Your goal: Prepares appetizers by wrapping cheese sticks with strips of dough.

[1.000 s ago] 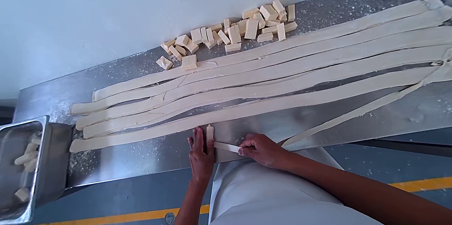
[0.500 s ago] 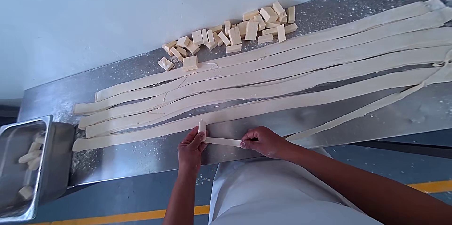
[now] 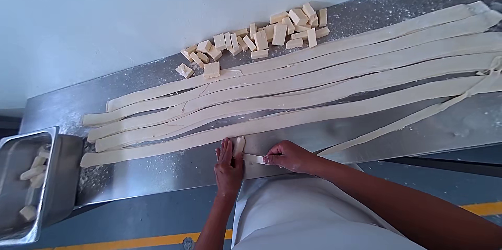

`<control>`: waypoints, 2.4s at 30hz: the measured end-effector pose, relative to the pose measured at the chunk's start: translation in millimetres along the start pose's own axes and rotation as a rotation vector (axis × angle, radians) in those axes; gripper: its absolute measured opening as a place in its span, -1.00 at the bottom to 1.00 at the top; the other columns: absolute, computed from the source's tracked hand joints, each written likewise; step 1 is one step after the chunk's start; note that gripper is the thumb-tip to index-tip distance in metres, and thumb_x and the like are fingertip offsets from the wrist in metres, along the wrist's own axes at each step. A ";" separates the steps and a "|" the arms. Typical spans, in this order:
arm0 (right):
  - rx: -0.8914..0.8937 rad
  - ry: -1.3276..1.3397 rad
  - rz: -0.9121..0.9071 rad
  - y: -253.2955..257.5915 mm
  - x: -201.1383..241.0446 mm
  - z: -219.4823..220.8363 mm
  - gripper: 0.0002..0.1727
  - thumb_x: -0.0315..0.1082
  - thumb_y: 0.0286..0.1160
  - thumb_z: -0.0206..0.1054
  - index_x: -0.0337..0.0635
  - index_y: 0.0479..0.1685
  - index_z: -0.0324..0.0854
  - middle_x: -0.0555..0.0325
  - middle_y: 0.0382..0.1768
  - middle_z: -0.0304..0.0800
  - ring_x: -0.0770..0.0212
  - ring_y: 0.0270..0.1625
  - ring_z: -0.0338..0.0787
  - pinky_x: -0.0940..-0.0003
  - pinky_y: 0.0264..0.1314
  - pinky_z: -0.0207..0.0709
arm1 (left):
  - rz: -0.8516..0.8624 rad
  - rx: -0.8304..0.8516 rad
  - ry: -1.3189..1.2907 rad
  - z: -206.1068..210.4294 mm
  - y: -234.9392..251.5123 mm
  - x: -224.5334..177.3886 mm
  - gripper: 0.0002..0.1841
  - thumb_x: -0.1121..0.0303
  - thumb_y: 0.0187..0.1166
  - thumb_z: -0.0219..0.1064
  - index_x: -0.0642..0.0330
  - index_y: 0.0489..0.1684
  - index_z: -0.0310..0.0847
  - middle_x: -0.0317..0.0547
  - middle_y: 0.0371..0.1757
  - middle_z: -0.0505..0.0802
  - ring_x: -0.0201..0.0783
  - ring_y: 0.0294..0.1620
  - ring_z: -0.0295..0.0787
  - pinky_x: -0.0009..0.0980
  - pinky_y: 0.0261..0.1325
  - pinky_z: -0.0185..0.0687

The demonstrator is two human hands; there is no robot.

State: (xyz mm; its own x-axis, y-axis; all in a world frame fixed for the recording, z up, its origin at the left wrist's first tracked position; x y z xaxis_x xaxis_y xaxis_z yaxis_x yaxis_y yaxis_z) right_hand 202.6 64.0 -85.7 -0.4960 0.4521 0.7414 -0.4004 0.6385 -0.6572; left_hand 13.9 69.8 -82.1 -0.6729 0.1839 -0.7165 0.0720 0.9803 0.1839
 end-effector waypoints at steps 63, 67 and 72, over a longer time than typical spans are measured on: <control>-0.489 -0.820 -0.480 19.3 41.4 -62.4 -0.83 -0.57 0.43 0.38 -0.45 -0.09 0.81 -0.50 -0.03 0.78 -0.53 0.13 0.78 -0.42 0.15 0.62 | -0.477 -0.868 -1.180 -333.9 74.7 148.3 -0.08 -0.53 0.56 -0.60 0.06 -0.01 0.50 -0.24 -0.33 0.81 -0.35 -0.30 0.79 -0.37 -0.15 0.76; -0.342 -0.550 -0.189 16.6 50.2 -77.6 -0.69 -0.33 0.64 0.31 -0.47 0.06 0.74 -0.32 0.06 0.79 -0.19 0.18 0.78 -0.06 0.40 0.56 | -0.790 -0.825 -0.826 -343.1 52.2 171.0 -0.14 -0.39 0.73 -0.38 0.13 0.79 -0.13 0.03 0.51 0.52 -0.20 0.32 0.69 -0.26 0.30 0.66; -0.345 -0.110 -0.285 -8.2 87.5 -101.5 -0.79 -0.36 0.64 0.35 -0.38 -0.01 0.63 0.03 -0.29 0.75 0.27 -0.32 0.74 0.32 -0.14 0.67 | -0.461 -0.289 -0.616 -158.2 67.6 97.1 -0.66 0.33 0.79 0.04 0.39 0.32 0.46 -0.25 -0.05 0.86 -0.44 -0.10 0.84 -0.40 0.11 0.78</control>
State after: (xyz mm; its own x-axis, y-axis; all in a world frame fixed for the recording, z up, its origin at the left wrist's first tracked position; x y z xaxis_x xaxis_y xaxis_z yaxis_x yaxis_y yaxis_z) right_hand 240.7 161.5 -1.6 -0.4899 0.1713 0.8548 -0.2622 0.9061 -0.3319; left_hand -163.1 142.5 -32.8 -0.0578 -0.1432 -0.9880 -0.3621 0.9253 -0.1129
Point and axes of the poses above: each hand's wrist, its own y-axis towards the middle knuckle, its own z-axis out of the palm, x = y × z, the point moved 8 cm from there along y, towards the middle knuckle
